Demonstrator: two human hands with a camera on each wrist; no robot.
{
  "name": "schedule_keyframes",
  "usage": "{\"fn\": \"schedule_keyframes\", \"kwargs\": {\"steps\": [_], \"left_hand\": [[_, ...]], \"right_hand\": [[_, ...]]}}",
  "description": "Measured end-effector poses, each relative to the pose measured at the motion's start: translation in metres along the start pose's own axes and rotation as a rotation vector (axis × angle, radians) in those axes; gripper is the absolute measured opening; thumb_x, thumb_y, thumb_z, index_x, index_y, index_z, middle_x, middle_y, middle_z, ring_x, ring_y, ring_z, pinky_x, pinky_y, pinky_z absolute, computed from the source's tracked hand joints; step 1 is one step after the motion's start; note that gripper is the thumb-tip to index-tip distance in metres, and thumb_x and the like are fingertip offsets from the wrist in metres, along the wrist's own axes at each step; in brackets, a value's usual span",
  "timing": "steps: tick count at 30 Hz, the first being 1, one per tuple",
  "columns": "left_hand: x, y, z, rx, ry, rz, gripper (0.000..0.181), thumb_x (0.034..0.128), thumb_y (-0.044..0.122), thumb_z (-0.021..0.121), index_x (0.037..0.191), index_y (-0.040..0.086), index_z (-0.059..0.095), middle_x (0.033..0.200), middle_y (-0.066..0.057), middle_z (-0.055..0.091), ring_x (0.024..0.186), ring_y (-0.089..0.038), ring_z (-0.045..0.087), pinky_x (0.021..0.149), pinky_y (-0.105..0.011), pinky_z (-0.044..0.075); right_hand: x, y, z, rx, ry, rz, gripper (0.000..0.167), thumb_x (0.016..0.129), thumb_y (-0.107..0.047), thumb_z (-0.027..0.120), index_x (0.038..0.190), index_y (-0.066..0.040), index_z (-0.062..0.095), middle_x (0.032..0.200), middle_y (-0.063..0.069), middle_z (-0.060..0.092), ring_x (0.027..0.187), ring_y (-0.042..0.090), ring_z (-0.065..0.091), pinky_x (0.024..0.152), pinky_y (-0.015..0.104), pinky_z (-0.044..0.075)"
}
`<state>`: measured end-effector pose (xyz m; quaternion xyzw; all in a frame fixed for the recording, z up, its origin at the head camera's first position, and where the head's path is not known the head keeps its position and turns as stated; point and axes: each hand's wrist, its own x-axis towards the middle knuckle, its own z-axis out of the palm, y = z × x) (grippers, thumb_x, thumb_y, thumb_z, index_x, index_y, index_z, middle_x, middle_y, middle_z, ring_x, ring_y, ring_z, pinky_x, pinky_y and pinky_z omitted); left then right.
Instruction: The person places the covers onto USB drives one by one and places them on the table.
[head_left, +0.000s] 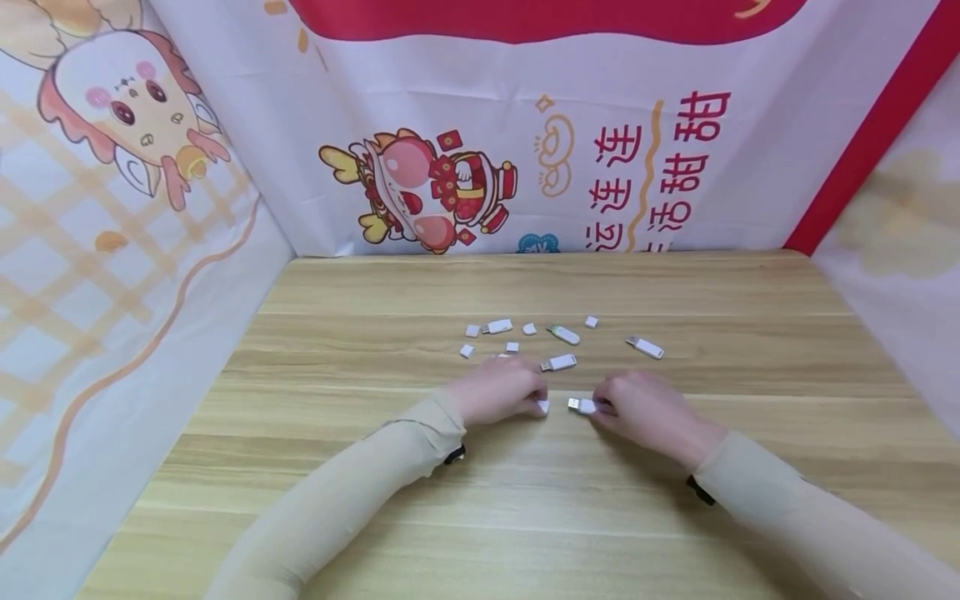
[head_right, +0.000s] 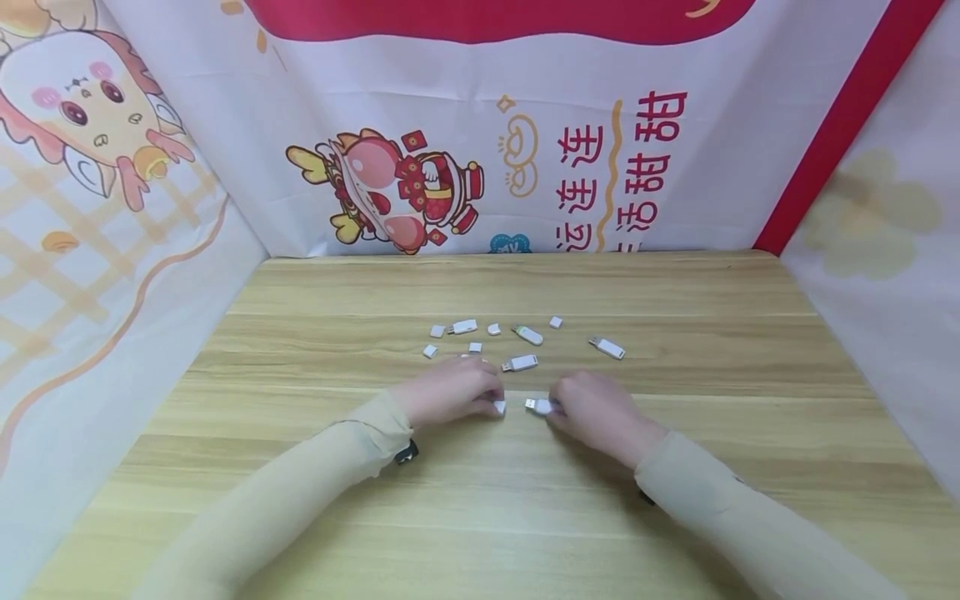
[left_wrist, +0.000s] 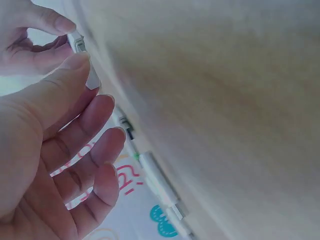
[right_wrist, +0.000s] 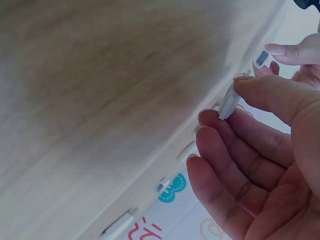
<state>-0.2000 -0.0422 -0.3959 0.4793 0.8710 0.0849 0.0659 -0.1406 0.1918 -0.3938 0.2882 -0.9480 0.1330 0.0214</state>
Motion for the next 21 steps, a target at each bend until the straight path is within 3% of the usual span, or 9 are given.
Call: {"fn": "schedule_keyframes", "kwargs": {"steps": [4,8,14,16,19,21], "left_hand": [[-0.018,0.007,-0.012,0.005,0.032,0.003,0.017,0.0919,0.031,0.072,0.099,0.016,0.076,0.090,0.007,0.067,0.084,-0.007,0.059,0.081,-0.026,0.048],[-0.039,0.015,-0.023,0.014,0.108,0.019,0.018,0.0925,0.030,0.071,0.102,0.015,0.075,0.094,0.005,0.069,0.086,-0.009,0.061,0.082,-0.028,0.048],[-0.073,0.032,-0.034,0.064,0.246,0.081,0.020,0.0922,0.030,0.072,0.103,0.014,0.075,0.096,0.004,0.071,0.090,-0.012,0.063,0.085,-0.031,0.050],[-0.082,0.039,-0.037,0.092,0.290,0.097,0.021,0.0917,0.030,0.072,0.102,0.013,0.076,0.095,0.004,0.071,0.090,-0.013,0.064,0.085,-0.031,0.050],[-0.093,0.049,-0.040,0.130,0.350,0.121,0.021,0.0902,0.031,0.074,0.101,0.013,0.076,0.094,0.004,0.072,0.088,-0.012,0.064,0.081,-0.029,0.051],[-0.097,0.056,-0.040,0.155,0.390,0.146,0.021,0.0894,0.031,0.075,0.101,0.012,0.076,0.093,0.004,0.072,0.087,-0.012,0.064,0.077,-0.028,0.051]], "right_hand": [[-0.011,-0.005,-0.009,-0.009,0.045,-0.020,0.006,0.082,-0.013,0.080,0.081,-0.011,0.074,0.071,-0.006,0.064,0.061,0.005,0.053,0.057,0.028,0.050],[-0.024,-0.012,-0.017,-0.022,0.132,-0.073,0.010,0.079,-0.011,0.082,0.085,-0.009,0.075,0.076,-0.004,0.067,0.065,0.006,0.057,0.060,0.029,0.053],[-0.044,-0.027,-0.026,-0.003,0.305,-0.256,0.017,0.073,-0.008,0.084,0.087,-0.005,0.075,0.079,-0.001,0.067,0.067,0.007,0.061,0.058,0.025,0.054],[-0.048,-0.032,-0.027,-0.001,0.365,-0.316,0.012,0.085,-0.016,0.077,0.088,-0.004,0.074,0.080,0.000,0.067,0.069,0.009,0.063,0.059,0.025,0.055],[-0.054,-0.041,-0.028,0.012,0.450,-0.386,0.033,0.101,-0.029,0.057,0.088,-0.004,0.074,0.081,0.001,0.067,0.069,0.012,0.064,0.060,0.025,0.055],[-0.056,-0.047,-0.029,0.017,0.494,-0.412,0.049,0.105,-0.036,0.041,0.088,-0.004,0.074,0.082,0.001,0.067,0.069,0.013,0.064,0.059,0.024,0.055]]}}
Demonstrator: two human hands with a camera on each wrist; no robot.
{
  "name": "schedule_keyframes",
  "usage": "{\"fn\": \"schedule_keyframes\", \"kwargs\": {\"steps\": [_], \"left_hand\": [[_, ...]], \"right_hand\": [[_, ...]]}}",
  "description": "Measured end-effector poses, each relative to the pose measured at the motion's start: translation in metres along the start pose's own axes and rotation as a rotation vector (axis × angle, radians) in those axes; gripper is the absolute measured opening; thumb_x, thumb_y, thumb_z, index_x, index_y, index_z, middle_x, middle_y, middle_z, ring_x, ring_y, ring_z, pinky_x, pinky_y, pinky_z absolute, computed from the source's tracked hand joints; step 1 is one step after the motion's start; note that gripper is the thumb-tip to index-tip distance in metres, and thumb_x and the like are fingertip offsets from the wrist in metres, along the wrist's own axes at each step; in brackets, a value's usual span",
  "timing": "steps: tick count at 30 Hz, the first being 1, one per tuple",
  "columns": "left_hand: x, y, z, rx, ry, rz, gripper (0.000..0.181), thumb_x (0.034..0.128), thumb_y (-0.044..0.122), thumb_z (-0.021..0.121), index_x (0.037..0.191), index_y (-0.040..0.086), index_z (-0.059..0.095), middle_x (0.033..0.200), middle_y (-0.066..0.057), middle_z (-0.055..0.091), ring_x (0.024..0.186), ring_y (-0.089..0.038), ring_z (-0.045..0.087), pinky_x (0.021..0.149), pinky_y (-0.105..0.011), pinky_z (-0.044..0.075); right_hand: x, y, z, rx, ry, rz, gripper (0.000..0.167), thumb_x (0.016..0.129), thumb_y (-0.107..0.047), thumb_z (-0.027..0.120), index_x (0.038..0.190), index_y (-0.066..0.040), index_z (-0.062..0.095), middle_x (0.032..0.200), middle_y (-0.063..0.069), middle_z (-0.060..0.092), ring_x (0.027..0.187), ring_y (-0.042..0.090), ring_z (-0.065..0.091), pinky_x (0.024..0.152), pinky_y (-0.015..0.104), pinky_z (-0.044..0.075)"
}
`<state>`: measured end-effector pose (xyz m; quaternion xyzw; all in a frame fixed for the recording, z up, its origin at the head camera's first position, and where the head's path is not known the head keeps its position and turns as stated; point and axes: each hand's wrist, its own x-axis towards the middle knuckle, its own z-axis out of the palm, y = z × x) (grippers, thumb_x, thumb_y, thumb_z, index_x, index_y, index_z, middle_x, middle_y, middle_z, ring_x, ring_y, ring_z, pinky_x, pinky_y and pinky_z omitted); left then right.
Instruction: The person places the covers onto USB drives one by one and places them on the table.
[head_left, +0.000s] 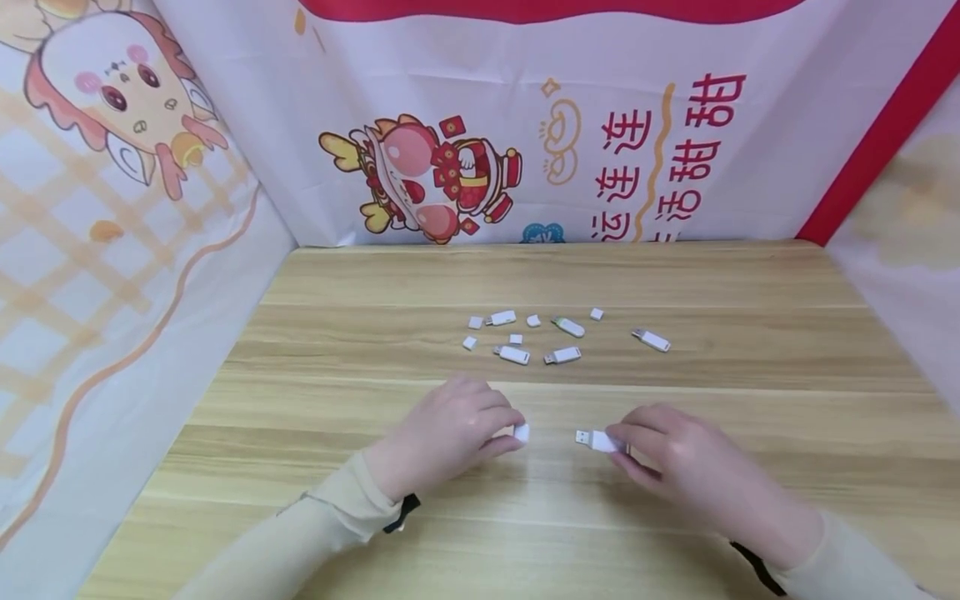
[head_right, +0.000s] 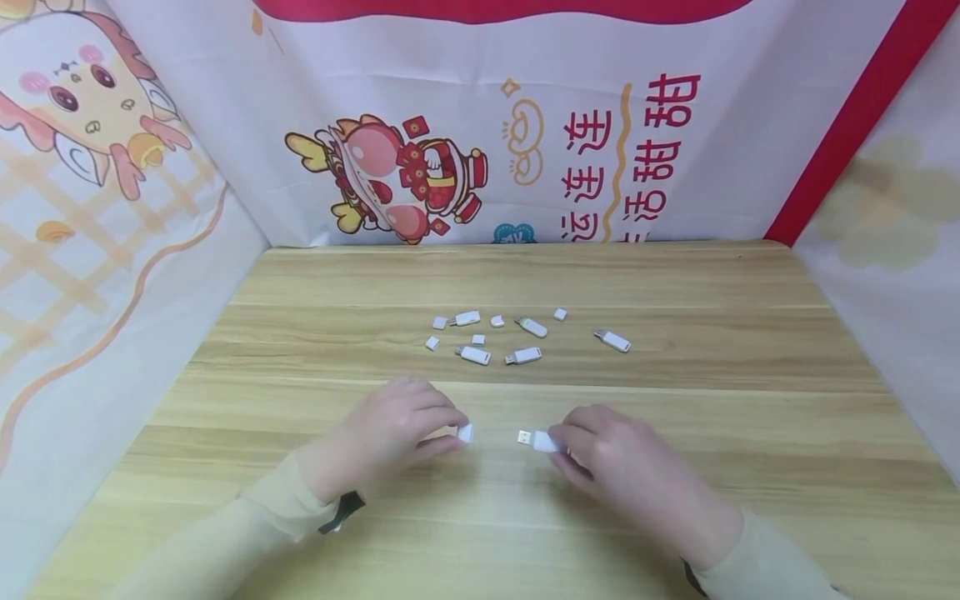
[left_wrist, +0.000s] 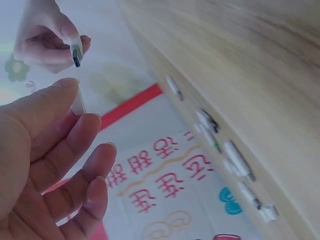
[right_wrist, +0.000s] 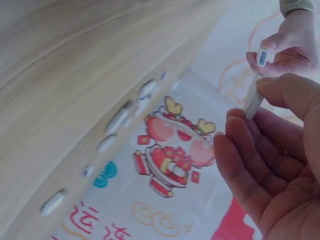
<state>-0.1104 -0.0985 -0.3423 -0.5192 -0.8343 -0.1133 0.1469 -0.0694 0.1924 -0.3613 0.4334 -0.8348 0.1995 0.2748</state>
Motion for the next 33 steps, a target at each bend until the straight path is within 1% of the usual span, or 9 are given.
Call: {"fn": "schedule_keyframes", "kwargs": {"steps": [3,7,13,19,26,33], "left_hand": [[-0.002,0.009,-0.002,0.038,0.050,0.040,0.021,0.0887,0.031,0.076,0.100,0.013,0.075,0.092,0.005,0.071,0.086,-0.011,0.064,0.074,-0.025,0.050],[-0.003,0.016,-0.002,0.080,0.092,0.081,0.020,0.0889,0.031,0.076,0.099,0.014,0.075,0.091,0.006,0.070,0.085,-0.011,0.062,0.071,-0.023,0.047],[-0.001,0.022,-0.003,0.126,0.142,0.118,0.018,0.0883,0.030,0.076,0.096,0.014,0.074,0.089,0.006,0.069,0.083,-0.010,0.061,0.069,-0.023,0.046],[0.001,0.025,-0.005,0.142,0.144,0.112,0.017,0.0897,0.029,0.075,0.097,0.013,0.074,0.089,0.006,0.069,0.084,-0.011,0.062,0.071,-0.024,0.047],[0.004,0.025,-0.005,0.201,0.185,0.157,0.018,0.0892,0.030,0.075,0.097,0.014,0.074,0.089,0.007,0.069,0.082,-0.010,0.062,0.070,-0.022,0.047],[0.005,0.027,-0.006,0.176,0.172,0.139,0.018,0.0896,0.030,0.075,0.097,0.013,0.074,0.089,0.006,0.069,0.082,-0.010,0.062,0.070,-0.023,0.047]], "right_hand": [[0.002,-0.008,-0.004,-0.003,0.007,-0.010,0.049,0.106,-0.036,0.041,0.090,-0.004,0.074,0.083,0.001,0.067,0.070,0.013,0.065,0.061,0.024,0.055],[0.005,-0.018,-0.010,-0.003,-0.025,0.004,0.046,0.106,-0.035,0.043,0.093,-0.004,0.075,0.087,0.001,0.067,0.073,0.013,0.065,0.065,0.025,0.056],[0.008,-0.026,-0.013,0.027,0.001,-0.021,0.040,0.105,-0.029,0.046,0.095,-0.003,0.073,0.090,0.001,0.067,0.076,0.014,0.065,0.067,0.025,0.056],[0.008,-0.028,-0.012,0.015,-0.006,-0.022,0.040,0.106,-0.029,0.043,0.097,-0.004,0.073,0.092,0.001,0.067,0.079,0.015,0.066,0.068,0.028,0.057],[0.011,-0.032,-0.011,0.011,-0.038,0.004,0.044,0.107,-0.032,0.041,0.099,-0.004,0.074,0.093,0.001,0.068,0.079,0.014,0.066,0.068,0.029,0.057],[0.015,-0.035,-0.011,-0.014,-0.041,0.011,0.043,0.107,-0.031,0.039,0.100,-0.005,0.073,0.093,0.000,0.067,0.080,0.014,0.065,0.067,0.030,0.057]]}}
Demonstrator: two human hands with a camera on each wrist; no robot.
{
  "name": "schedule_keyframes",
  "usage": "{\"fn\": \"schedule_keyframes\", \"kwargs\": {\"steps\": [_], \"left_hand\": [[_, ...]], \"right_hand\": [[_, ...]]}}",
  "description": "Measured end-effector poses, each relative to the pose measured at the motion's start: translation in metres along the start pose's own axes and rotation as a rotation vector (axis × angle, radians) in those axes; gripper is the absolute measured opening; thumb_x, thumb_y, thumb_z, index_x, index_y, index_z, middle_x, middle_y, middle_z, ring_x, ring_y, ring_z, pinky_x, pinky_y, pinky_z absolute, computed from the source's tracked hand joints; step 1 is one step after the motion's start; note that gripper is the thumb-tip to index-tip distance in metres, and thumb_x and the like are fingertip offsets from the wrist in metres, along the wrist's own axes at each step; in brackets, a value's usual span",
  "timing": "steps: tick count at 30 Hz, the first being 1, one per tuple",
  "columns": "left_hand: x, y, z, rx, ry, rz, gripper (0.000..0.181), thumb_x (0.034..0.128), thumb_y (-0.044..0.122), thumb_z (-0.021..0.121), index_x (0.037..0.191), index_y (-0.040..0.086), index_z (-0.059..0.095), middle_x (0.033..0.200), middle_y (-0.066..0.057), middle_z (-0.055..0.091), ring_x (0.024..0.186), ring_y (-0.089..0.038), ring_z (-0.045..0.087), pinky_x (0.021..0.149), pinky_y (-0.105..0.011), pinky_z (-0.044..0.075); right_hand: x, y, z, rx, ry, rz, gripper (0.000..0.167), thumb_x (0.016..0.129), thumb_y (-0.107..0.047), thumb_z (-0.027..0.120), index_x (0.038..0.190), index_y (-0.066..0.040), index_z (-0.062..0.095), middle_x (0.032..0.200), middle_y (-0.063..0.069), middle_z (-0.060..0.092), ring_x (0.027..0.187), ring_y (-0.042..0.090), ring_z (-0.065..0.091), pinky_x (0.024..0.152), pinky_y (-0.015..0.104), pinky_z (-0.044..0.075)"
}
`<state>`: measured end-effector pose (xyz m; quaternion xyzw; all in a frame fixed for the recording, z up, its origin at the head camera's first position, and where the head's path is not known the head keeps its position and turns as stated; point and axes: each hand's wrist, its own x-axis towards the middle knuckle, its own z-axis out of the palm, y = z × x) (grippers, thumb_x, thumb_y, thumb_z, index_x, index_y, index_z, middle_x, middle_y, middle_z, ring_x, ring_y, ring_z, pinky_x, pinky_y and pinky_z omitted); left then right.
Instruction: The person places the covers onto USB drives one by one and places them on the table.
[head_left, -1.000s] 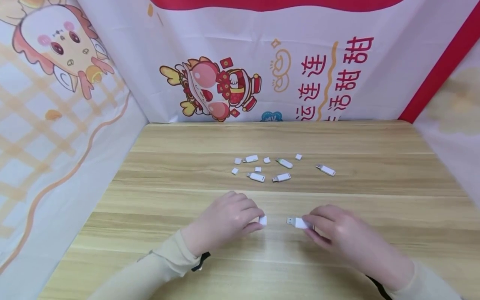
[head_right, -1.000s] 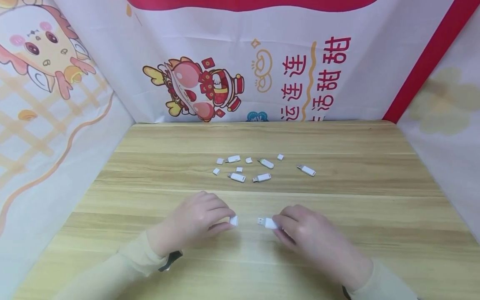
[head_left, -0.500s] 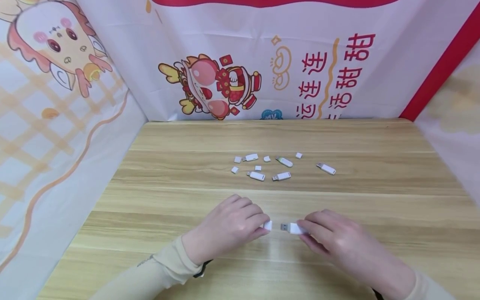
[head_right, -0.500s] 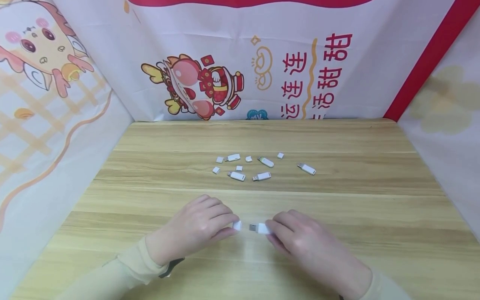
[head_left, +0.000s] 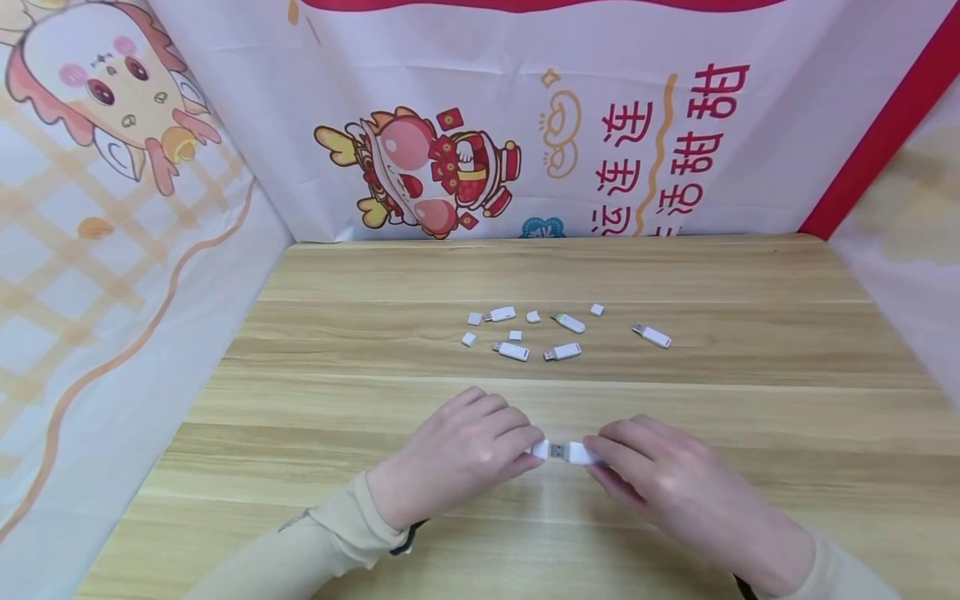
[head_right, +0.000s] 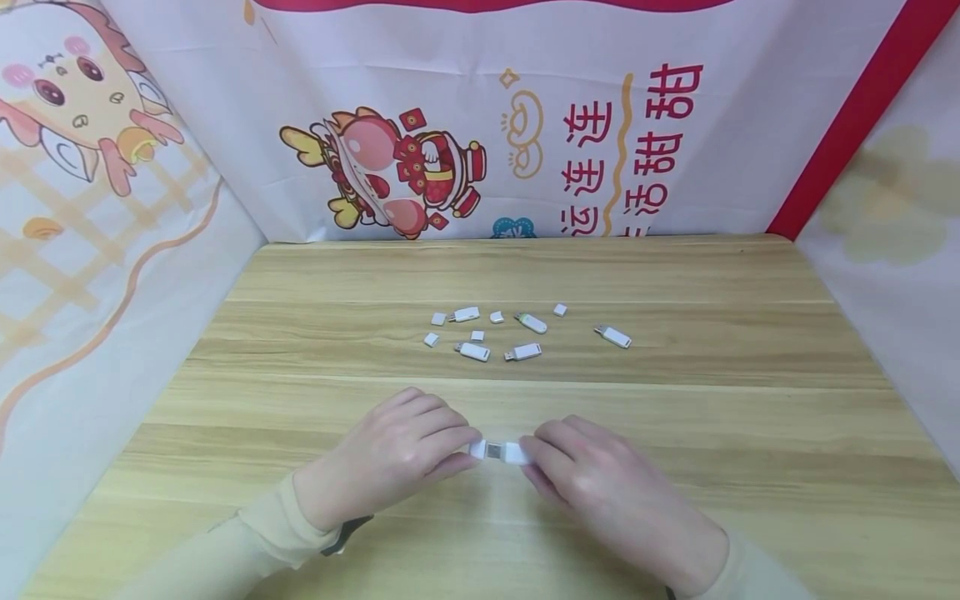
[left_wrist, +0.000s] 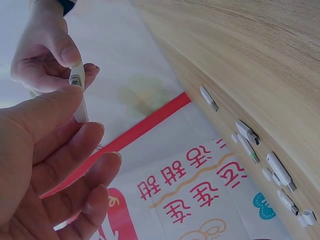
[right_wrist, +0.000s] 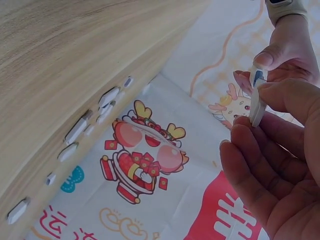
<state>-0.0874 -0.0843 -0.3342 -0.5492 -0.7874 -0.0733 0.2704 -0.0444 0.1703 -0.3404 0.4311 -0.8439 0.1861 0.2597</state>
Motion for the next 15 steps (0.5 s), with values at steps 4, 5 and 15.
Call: {"fn": "schedule_keyframes", "kwargs": {"steps": [4,5,15], "left_hand": [[0.0009,0.0010,-0.0010,-0.010,-0.005,-0.012,0.018,0.0897,0.030,0.075,0.097,0.013,0.074,0.088,0.006,0.069,0.082,-0.010,0.062,0.070,-0.023,0.047],[0.0011,0.0012,-0.0013,-0.013,-0.005,-0.014,0.018,0.0897,0.030,0.075,0.097,0.013,0.075,0.088,0.006,0.070,0.082,-0.010,0.062,0.070,-0.023,0.046],[0.0042,0.0022,-0.0009,-0.004,0.020,-0.010,0.017,0.0896,0.029,0.075,0.096,0.013,0.075,0.087,0.007,0.070,0.080,-0.008,0.062,0.071,-0.023,0.048]], "right_hand": [[0.0012,0.0002,0.0006,-0.001,0.001,-0.001,0.043,0.107,-0.030,0.040,0.100,-0.004,0.072,0.093,0.001,0.067,0.080,0.014,0.065,0.067,0.030,0.057],[0.0012,0.0003,0.0007,-0.002,0.000,0.000,0.043,0.107,-0.030,0.040,0.100,-0.004,0.072,0.093,0.001,0.067,0.080,0.014,0.065,0.068,0.030,0.057],[0.0032,0.0001,0.0017,0.010,-0.010,-0.002,0.042,0.108,-0.031,0.039,0.101,-0.005,0.072,0.094,0.000,0.066,0.081,0.013,0.063,0.068,0.030,0.056]]}}
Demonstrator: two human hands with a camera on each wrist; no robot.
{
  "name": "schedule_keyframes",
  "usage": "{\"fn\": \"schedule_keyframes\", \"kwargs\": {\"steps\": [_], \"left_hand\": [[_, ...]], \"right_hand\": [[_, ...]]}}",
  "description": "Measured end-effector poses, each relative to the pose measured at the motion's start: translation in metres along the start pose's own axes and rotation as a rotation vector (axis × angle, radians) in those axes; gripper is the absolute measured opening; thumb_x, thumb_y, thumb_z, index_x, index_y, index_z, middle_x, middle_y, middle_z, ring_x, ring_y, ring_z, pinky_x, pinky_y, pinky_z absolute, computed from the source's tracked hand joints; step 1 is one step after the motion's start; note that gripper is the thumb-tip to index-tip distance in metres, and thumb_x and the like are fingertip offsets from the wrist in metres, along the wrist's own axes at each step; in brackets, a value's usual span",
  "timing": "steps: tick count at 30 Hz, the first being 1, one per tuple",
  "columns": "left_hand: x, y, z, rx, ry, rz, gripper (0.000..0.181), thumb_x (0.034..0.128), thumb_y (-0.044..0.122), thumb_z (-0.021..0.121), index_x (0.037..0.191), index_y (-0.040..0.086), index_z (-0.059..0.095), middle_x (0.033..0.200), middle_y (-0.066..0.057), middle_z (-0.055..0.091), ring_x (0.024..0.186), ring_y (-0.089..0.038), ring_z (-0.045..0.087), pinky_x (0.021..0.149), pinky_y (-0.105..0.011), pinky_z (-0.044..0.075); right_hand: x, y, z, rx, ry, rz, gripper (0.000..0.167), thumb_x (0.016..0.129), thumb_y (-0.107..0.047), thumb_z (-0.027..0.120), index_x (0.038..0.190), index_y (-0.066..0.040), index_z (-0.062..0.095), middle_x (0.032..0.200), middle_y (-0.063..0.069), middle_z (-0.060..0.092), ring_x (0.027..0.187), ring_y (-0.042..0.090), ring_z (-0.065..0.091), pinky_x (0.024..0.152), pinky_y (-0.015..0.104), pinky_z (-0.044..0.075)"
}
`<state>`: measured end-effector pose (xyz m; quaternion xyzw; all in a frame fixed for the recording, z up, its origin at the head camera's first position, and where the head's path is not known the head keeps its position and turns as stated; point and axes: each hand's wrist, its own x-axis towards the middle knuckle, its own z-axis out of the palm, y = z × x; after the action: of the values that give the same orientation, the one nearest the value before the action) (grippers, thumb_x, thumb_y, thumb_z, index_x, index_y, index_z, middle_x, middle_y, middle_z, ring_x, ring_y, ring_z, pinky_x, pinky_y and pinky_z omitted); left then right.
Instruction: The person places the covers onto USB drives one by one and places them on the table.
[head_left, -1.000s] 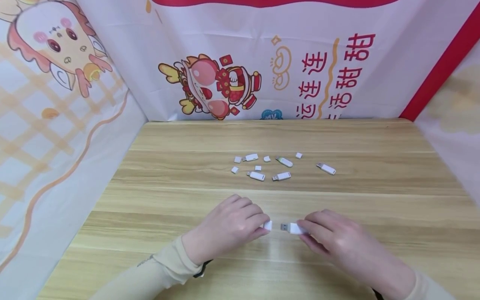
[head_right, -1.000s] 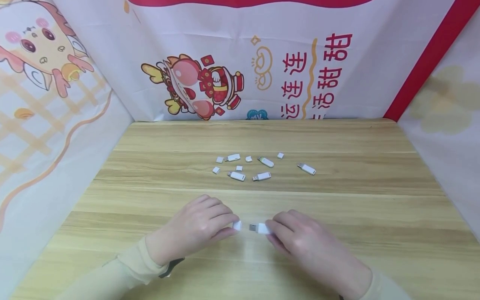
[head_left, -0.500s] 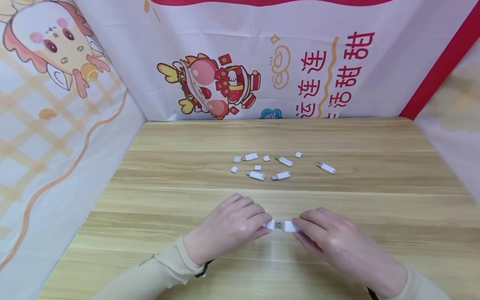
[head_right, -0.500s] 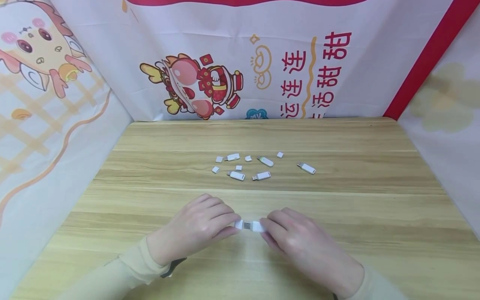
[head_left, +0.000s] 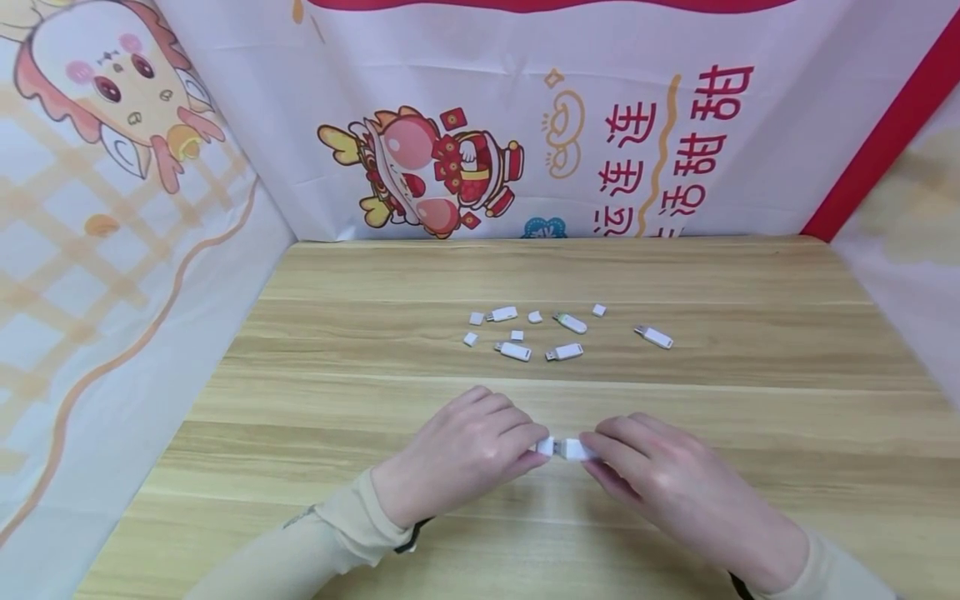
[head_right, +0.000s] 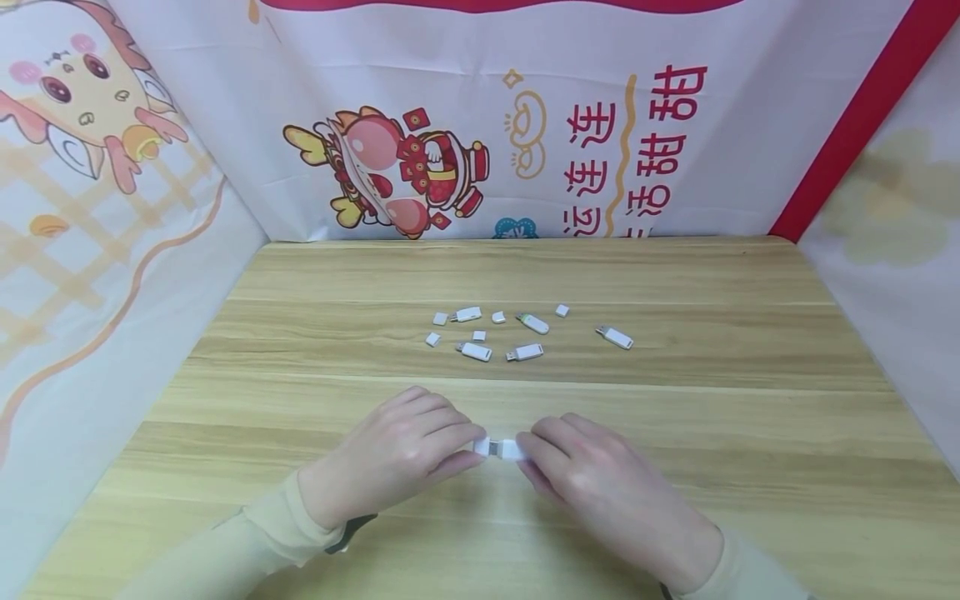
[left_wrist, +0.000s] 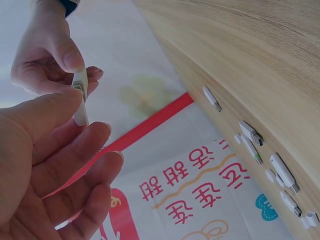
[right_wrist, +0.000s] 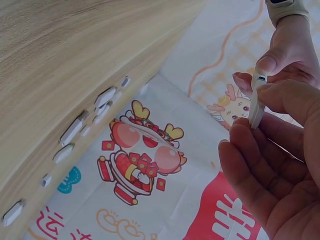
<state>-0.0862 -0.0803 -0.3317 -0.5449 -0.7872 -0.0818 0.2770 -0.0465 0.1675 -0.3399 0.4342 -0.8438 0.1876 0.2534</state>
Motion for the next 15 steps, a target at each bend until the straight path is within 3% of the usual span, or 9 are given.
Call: {"fn": "schedule_keyframes", "kwargs": {"steps": [7,15], "left_hand": [[0.0022,0.0006,-0.0011,-0.069,-0.030,-0.033,0.017,0.0901,0.025,0.075,0.098,0.010,0.075,0.089,0.005,0.072,0.080,-0.009,0.063,0.073,-0.024,0.049],[0.0038,0.0001,-0.0013,-0.059,-0.024,-0.021,0.015,0.0898,0.023,0.075,0.096,0.010,0.074,0.086,0.005,0.071,0.078,-0.009,0.062,0.072,-0.023,0.048]], "right_hand": [[0.0014,0.0002,0.0004,0.005,0.008,0.004,0.043,0.108,-0.031,0.038,0.102,-0.005,0.072,0.094,0.001,0.065,0.079,0.013,0.063,0.066,0.029,0.057],[0.0029,0.0005,0.0025,0.027,0.011,0.027,0.042,0.107,-0.031,0.040,0.104,-0.003,0.072,0.097,0.003,0.065,0.081,0.015,0.064,0.069,0.030,0.057]]}}
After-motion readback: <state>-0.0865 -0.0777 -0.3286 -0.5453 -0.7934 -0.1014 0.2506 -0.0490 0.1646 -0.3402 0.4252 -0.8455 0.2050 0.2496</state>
